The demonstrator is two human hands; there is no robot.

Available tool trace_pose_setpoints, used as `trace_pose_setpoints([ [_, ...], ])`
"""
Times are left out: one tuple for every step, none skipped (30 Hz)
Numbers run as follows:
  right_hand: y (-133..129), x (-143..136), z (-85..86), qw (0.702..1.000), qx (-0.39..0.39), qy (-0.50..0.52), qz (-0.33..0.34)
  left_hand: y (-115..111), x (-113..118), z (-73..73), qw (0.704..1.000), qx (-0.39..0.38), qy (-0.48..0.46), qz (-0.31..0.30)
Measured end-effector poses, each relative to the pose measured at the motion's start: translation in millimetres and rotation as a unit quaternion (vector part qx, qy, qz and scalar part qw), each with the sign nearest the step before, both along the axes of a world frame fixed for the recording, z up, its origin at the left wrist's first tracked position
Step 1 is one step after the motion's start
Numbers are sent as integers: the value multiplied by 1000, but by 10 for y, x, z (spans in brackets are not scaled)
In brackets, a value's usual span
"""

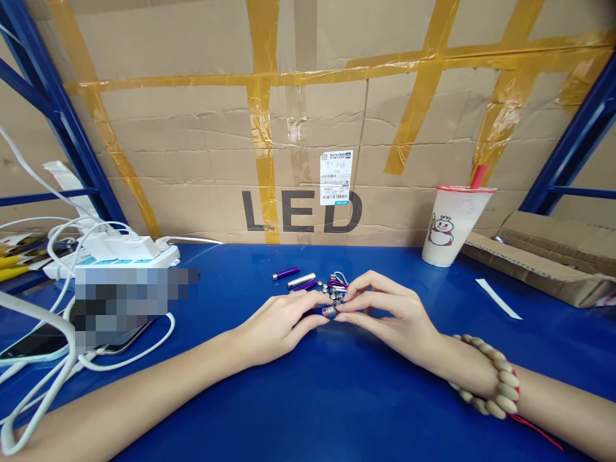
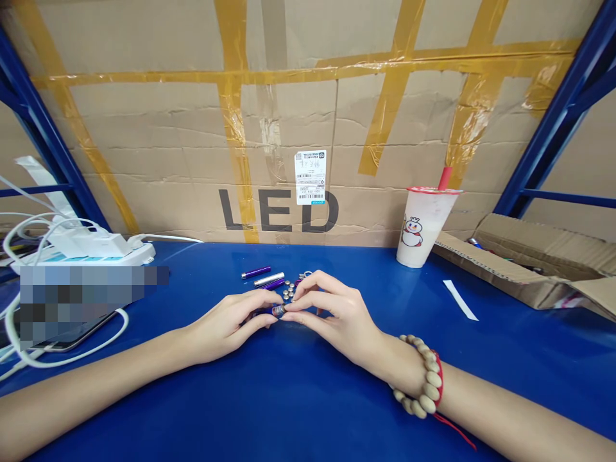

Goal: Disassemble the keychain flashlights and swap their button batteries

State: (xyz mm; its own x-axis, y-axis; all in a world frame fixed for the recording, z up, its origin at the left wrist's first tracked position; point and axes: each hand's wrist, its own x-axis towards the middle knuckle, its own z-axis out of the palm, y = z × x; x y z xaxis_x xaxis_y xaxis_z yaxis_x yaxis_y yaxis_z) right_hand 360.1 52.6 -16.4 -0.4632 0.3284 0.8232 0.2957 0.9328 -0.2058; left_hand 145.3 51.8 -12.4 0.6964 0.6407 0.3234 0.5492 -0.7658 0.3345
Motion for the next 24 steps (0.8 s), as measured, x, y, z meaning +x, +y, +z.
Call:
trace_pose_setpoints([
  [2,0,-3,1000,-7,-4,2,-1,3,2,1000,-3,0,3],
  [4,0,-6,1000,-18,-8,0,-3,6,4,1000,-6,-1,8],
  [6,-1,-9,999,-31,-10,-6,-6,8,5,1000,-9,-2,15],
  [8,-1,-12,999,-46,-10,-15,-10,9,7,1000,-11,-4,22],
  [11,-1,-15,998,-63,-7,-29,-14,9,9,999,-13,-8,29],
  [15,0,-18,995,-82,-6,-47,-20,9,10,999,-13,-13,34],
  [21,1,-21,993,-101,-6,-64,-26,9,12,999,-13,-18,39],
  [30,3,-26,990,-118,-11,-80,-31,9,15,999,-13,-23,43],
  [40,7,-31,986,-133,-22,-96,-36,9,18,998,-13,-27,47],
  [52,11,-37,982,-146,-38,-113,-41,10,21,998,-13,-29,51],
  [64,15,-44,977,-156,-57,-130,-44,11,25,998,-14,-28,56],
  [76,20,-51,973,-164,-76,-147,-47,13,29,998,-14,-26,60],
  [87,24,-58,968,-170,-93,-162,-49,14,32,998,-15,-24,63],
  [97,28,-64,963,-174,-108,-175,-50,15,34,997,-16,-22,65],
  [106,31,-69,959,-176,-120,-186,-51,15,34,997,-18,-21,68],
  [114,34,-73,956,-177,-130,-194,-51,15,33,997,-18,-21,69],
  [122,36,-76,953,-177,-139,-201,-51,15,31,997,-18,-22,68],
  [129,38,-80,951,-175,-146,-207,-51,15,27,997,-18,-23,67],
  [135,41,-83,950,-172,-154,-211,-51,16,24,997,-19,-24,66],
  [141,44,-88,949,-169,-160,-214,-52,17,21,997,-19,-25,65],
  [147,48,-92,948,-167,-166,-214,-53,18,20,997,-18,-25,64],
  [152,53,-98,948,-165,-170,-213,-55,19,21,997,-18,-24,64],
  [156,58,-103,948,-164,-174,-211,-58,21,22,997,-17,-21,65],
  [158,62,-107,948,-164,-175,-208,-61,22,25,997,-14,-19,67],
])
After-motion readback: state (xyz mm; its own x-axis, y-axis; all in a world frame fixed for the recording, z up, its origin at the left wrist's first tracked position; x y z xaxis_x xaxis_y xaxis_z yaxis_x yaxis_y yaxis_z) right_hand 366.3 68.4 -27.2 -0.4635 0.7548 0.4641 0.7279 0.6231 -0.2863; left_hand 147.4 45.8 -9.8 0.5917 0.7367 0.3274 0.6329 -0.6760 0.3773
